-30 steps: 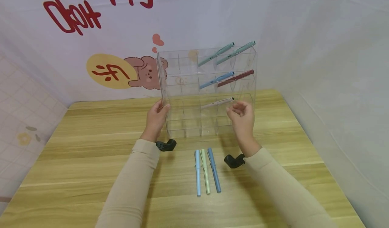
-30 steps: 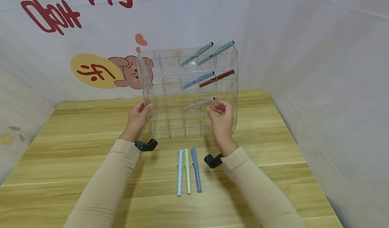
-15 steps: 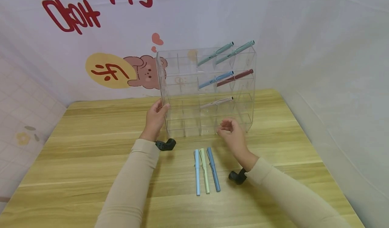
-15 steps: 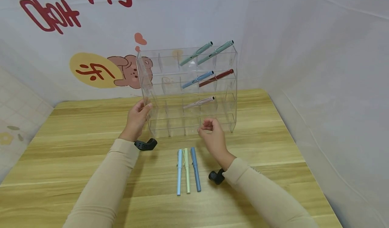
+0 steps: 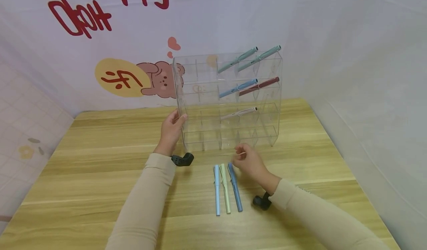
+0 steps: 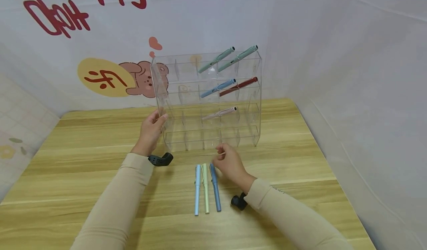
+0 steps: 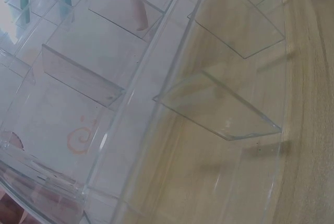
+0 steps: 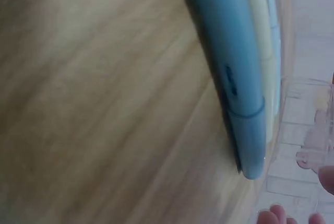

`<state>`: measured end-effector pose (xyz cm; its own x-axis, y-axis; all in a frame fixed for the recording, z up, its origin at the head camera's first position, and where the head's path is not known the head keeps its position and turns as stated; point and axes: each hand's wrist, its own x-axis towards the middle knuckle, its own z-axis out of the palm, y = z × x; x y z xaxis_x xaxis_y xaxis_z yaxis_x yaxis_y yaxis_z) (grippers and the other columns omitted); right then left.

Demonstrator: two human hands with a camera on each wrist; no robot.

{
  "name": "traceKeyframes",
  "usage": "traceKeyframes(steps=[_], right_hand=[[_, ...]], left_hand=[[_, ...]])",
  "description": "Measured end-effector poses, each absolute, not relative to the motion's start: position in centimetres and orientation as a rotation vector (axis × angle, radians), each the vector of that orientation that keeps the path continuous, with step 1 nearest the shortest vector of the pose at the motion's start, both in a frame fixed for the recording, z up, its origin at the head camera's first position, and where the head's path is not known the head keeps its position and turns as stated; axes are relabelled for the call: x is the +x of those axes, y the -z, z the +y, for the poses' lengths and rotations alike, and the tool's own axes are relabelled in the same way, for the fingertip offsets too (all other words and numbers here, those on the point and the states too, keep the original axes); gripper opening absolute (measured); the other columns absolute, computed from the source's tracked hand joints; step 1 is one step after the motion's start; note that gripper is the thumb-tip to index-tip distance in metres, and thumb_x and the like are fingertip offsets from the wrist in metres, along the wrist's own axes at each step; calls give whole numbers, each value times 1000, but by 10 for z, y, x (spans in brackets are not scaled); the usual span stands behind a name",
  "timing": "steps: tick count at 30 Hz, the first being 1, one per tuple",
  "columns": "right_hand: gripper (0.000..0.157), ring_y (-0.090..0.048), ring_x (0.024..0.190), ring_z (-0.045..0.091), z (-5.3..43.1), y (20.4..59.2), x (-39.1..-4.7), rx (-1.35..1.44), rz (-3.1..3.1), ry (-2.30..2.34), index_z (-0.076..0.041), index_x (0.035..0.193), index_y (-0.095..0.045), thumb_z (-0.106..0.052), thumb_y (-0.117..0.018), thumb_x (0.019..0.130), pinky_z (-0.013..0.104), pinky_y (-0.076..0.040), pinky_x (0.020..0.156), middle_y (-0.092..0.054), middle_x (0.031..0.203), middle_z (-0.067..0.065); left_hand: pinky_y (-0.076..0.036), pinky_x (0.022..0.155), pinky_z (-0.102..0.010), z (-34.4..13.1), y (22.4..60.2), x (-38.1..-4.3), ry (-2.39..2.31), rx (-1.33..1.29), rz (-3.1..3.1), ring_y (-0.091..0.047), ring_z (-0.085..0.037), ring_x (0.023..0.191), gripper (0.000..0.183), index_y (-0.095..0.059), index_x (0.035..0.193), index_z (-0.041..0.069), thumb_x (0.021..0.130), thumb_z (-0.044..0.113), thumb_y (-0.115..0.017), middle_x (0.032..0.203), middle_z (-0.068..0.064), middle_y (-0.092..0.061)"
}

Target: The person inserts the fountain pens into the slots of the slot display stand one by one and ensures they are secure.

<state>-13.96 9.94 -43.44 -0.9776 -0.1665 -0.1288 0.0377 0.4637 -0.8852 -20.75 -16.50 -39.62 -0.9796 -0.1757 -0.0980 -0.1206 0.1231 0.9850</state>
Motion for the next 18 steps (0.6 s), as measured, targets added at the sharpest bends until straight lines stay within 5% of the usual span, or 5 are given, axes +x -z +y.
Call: traceKeyframes(steps=[18], right_hand=[[40, -58, 94, 26, 90, 435, -130, -194, 2543, 1239, 5, 114, -59, -1, -74, 78, 40, -51, 81, -62, 106, 15]], left_hand=[[-36, 108, -46, -165, 399, -208, 1999, 308, -2352, -44, -22, 131, 55, -43, 146, 18, 97, 36, -57, 145, -3, -46]])
